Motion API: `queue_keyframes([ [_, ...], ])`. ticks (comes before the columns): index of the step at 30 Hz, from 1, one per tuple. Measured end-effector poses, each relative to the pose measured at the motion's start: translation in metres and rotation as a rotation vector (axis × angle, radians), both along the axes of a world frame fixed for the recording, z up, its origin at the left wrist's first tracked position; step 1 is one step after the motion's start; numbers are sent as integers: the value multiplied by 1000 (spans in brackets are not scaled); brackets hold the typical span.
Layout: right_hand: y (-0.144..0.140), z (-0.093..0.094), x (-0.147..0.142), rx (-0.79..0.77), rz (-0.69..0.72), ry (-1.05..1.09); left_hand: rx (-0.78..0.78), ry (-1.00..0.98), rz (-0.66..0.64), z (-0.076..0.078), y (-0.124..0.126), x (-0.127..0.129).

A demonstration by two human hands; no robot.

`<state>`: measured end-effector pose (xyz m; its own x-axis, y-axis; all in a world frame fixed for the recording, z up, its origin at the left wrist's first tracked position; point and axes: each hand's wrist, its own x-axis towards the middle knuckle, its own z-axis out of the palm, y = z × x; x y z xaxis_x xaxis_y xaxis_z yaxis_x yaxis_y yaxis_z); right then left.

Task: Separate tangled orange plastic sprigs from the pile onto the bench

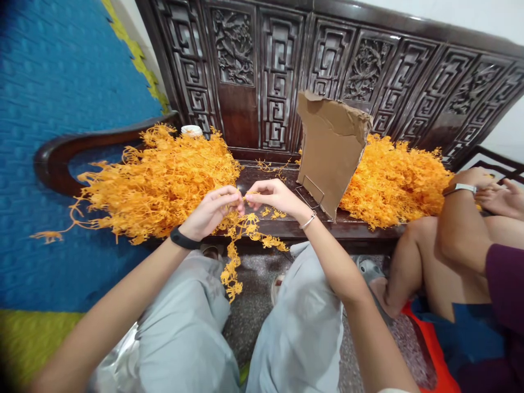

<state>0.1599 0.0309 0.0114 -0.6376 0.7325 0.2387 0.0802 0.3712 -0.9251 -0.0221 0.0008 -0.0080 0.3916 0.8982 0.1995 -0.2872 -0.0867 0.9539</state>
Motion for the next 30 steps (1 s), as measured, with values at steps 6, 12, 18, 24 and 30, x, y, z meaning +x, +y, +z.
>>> queue_keyframes([
  [6, 0, 4, 5, -13, 68, -101, -102, -107, -60, 3, -6, 9],
  [12, -1, 5, 6, -122, 194, 8, -219, -263, -135, 2, -9, 19],
  [18, -1, 2, -1, -259, 259, 136, -254, -352, -149, 4, -14, 19],
  [24, -4, -1, -17, -305, 183, 312, -225, -447, -51, 7, -16, 16],
  [30, -2, -6, -24, -392, 125, 377, -263, -525, -40, 5, -14, 18],
])
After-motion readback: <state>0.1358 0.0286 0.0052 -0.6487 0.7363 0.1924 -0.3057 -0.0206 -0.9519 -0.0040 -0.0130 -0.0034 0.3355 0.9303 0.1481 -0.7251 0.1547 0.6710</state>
